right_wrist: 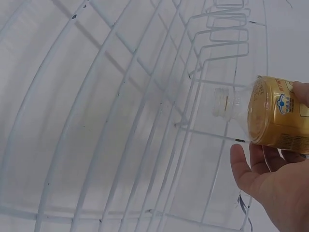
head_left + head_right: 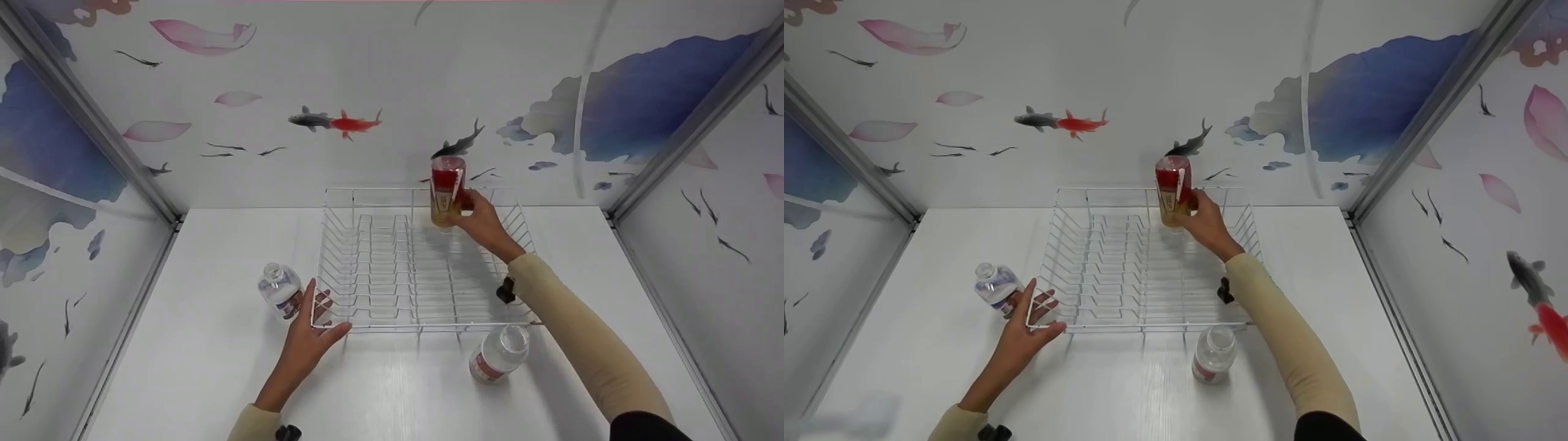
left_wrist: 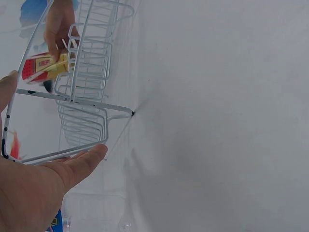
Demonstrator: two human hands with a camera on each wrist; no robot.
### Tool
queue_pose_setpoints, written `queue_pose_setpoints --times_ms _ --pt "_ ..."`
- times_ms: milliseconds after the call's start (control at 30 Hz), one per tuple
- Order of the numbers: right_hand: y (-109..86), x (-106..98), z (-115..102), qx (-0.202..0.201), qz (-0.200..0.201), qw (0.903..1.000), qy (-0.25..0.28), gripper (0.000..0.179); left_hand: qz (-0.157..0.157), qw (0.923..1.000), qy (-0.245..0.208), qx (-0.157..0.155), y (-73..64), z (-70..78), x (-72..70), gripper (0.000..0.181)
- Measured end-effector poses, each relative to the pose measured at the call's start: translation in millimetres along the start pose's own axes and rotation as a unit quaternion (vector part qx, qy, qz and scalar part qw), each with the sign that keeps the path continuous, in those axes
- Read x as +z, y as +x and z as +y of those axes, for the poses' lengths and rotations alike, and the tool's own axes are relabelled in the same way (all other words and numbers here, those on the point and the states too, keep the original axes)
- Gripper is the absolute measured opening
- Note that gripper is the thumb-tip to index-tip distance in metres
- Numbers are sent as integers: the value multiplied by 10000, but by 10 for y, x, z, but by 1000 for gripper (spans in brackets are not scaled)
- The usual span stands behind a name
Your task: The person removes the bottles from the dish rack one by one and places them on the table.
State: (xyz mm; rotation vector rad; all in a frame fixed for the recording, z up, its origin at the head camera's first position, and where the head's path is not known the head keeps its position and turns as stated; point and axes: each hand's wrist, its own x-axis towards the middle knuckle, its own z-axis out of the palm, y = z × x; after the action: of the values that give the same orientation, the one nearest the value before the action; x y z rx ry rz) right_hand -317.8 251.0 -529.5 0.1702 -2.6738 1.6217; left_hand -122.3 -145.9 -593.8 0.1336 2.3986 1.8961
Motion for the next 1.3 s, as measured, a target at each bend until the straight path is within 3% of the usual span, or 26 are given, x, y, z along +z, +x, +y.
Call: queue_pose_setpoints --times_ms 433,1300 --pt "-337 -240 -201 -352 -165 9992 -13 70 5 10000 46 -74 -27 -14 -11 115" --pt "-872 -441 -468 -709 -399 9964 -238 74 -33 9999 -122 51 17 -5 -7 116"
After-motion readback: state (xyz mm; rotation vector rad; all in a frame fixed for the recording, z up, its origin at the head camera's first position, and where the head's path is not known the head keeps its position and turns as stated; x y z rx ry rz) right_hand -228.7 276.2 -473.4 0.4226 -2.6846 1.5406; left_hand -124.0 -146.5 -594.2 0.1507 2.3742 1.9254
